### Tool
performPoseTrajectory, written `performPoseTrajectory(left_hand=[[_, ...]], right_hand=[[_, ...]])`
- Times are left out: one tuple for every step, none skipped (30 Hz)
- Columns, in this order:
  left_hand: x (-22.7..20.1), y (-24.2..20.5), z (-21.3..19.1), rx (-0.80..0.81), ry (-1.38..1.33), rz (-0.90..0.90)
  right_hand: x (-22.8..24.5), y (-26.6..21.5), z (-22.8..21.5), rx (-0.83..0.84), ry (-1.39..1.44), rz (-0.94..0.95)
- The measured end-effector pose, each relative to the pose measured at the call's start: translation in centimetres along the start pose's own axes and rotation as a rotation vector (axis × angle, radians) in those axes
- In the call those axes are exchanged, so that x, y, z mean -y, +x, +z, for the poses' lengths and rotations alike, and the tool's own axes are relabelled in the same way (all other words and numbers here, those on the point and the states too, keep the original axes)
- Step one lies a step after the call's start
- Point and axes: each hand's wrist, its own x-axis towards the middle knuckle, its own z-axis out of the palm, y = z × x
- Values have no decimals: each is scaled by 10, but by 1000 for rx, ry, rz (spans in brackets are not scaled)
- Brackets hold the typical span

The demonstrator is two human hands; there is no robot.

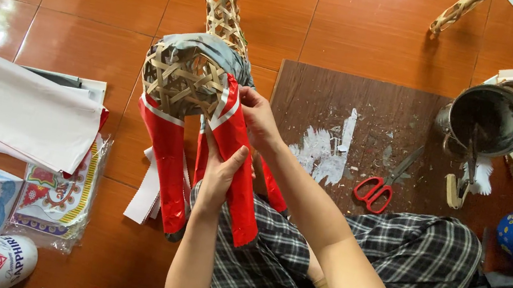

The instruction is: Applying decorative red and white paper strips and glue to a paper-mache giraffe model.

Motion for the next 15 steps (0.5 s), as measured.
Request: performPoseTrajectory(left_hand=[[-2,-1,2,2,2,8],[-3,-3,4,5,4,16],[-2,-2,3,3,2,16],[-1,-2,3,34,-16,52],[0,-2,3,67,-34,89],[-1,-2,3,65,-36,90],[-2,-2,3,79,-55,97],[-2,-2,3,94,-74,104],[-2,-2,4,92,-76,104],[-3,-2,4,90,-57,103],[-3,-2,4,89,-35,102],[-6,-3,5,89,-35,103],[-8,-3,6,76,-18,105],[-10,-4,7,64,-1,108],[-8,-2,5,63,-3,109]], right_hand=[[2,0,0,24,64,36],[3,0,0,47,129,72],[5,-1,-1,48,127,74],[6,-2,-2,379,523,131],[8,-3,-3,709,921,175],[9,-5,0,710,920,178],[10,-7,4,358,658,209],[11,-9,7,10,389,220],[4,-5,3,10,387,222],[-3,-1,0,40,425,191],[-10,4,-3,70,464,159],[-13,8,-6,71,464,158],[-17,13,-9,84,479,154],[-20,18,-11,97,495,150],[-23,21,-13,98,493,151]])
